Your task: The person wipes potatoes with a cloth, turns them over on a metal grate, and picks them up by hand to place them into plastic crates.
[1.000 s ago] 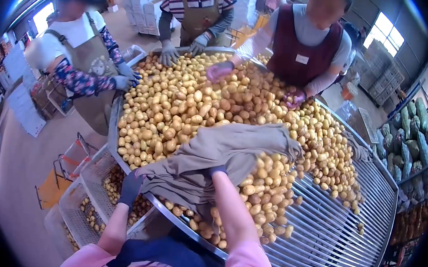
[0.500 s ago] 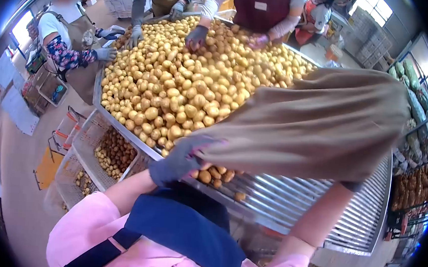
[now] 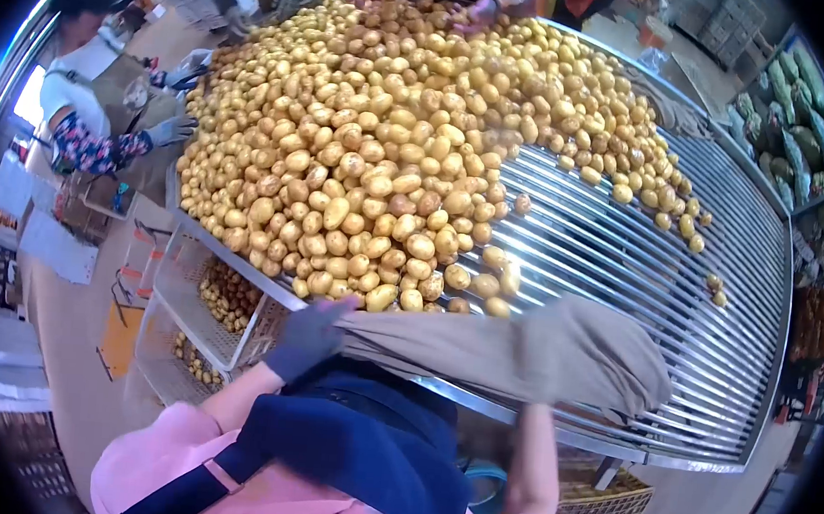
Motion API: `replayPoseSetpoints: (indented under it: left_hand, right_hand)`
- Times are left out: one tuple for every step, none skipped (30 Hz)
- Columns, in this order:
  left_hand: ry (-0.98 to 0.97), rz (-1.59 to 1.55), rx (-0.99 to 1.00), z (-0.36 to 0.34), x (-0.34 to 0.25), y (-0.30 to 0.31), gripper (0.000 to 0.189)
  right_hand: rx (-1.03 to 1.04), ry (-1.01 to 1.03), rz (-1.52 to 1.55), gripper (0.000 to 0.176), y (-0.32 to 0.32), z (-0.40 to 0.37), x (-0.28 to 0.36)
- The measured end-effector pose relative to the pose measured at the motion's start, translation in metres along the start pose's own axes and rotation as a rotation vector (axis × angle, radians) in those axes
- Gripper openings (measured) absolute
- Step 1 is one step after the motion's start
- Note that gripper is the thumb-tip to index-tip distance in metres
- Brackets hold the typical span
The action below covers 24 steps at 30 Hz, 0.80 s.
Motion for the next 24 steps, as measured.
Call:
replayPoseSetpoints:
  left_hand:
    - [0.049,-0.052,-0.071,0.002,0.014,0.01,0.053]
    - [0.01,0.163,-0.135,0.009,0.031,0.016,0.058]
    - [0.024,0.306,-0.235,0.015,0.052,0.011,0.064]
    - [0.095,0.426,-0.264,0.017,0.072,-0.001,0.069]
    - [0.135,0.329,-0.25,0.024,0.088,-0.01,0.068]
    - [0.176,0.233,-0.231,0.035,0.099,-0.016,0.068]
    - [0.262,0.282,-0.189,0.056,0.096,-0.01,0.067]
    - [0.235,0.435,-0.315,0.073,0.116,-0.024,0.062]
    - [0.199,0.38,-0.277,0.085,0.118,-0.02,0.066]
    - [0.149,0.337,-0.251,0.1,0.117,-0.004,0.071]
    - [0.164,0.282,-0.293,0.115,0.106,0.013,0.053]
    - [0.079,0.468,-0.377,0.132,0.129,0.007,0.064]
    - [0.118,0.506,-0.326,0.148,0.136,0.015,0.061]
    - [0.14,0.541,-0.279,0.167,0.139,0.027,0.059]
    - [0.085,0.474,-0.299,0.187,0.148,0.042,0.055]
    - [0.036,0.406,-0.323,0.205,0.152,0.06,0.051]
    - [0.048,0.489,-0.286,0.219,0.14,0.085,0.049]
    - [0.08,0.577,-0.243,0.225,0.129,0.108,0.048]
    - [0.053,0.561,-0.259,0.236,0.121,0.123,0.048]
    - [-0.033,0.302,-0.215,0.246,0.114,0.133,0.049]
    - [-0.118,0.048,-0.161,0.254,0.105,0.139,0.05]
    - [-0.134,0.04,-0.167,0.259,0.094,0.137,0.05]
    - [-0.158,-0.253,-0.163,0.26,0.075,0.131,0.049]
    - [-0.182,-0.544,-0.15,0.26,0.051,0.125,0.048]
  right_hand:
    - [0.107,0.078,-0.032,0.024,-0.004,0.01,0.036]
    - [0.194,0.167,-0.053,0.024,-0.009,0.024,0.075]
    - [0.28,0.265,-0.096,0.024,-0.011,0.035,0.113]
    - [-0.244,0.384,-0.026,0.017,-0.05,0.039,0.15]
    - [-0.265,0.419,0.09,0.017,-0.039,0.049,0.166]
    - [-0.285,0.452,0.207,0.018,-0.02,0.061,0.182]
    - [-0.11,0.379,0.213,0.019,-0.006,0.083,0.205]
    - [0.059,0.299,0.217,0.02,0.002,0.112,0.226]
    - [-0.262,0.467,0.461,0.021,-0.015,0.133,0.238]
    - [-0.612,0.627,0.703,0.023,-0.032,0.159,0.251]
    - [-0.578,0.627,0.419,0.034,-0.033,0.196,0.27]
    - [-0.6,0.587,0.399,0.034,-0.025,0.226,0.289]
    - [-0.502,0.514,0.521,0.032,-0.015,0.254,0.301]
    - [-0.418,0.426,0.638,0.03,0.002,0.281,0.305]
    - [-0.357,0.34,0.748,0.029,0.023,0.31,0.296]
    - [-0.305,0.266,0.862,0.027,0.047,0.33,0.279]
    - [-0.373,0.3,0.535,0.027,0.072,0.335,0.265]
    - [-0.402,0.329,0.212,0.027,0.088,0.332,0.255]
    - [-0.623,0.303,0.506,0.022,0.092,0.33,0.237]
    - [-0.96,0.267,0.569,0.016,0.115,0.316,0.206]
    - [-0.586,0.309,0.671,0.018,0.188,0.263,0.166]
    - [-0.513,0.152,0.629,0.018,0.193,0.256,0.139]
    - [-0.573,0.108,0.66,0.018,0.199,0.237,0.108]
    - [-0.636,0.069,0.681,0.018,0.208,0.213,0.076]
Point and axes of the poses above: each hand's wrist, its own z-axis towards the middle knuckle, its own y-axis out of the back of the hand, x = y × z, the point moved 1 cm from there along z, towards the middle knuckle
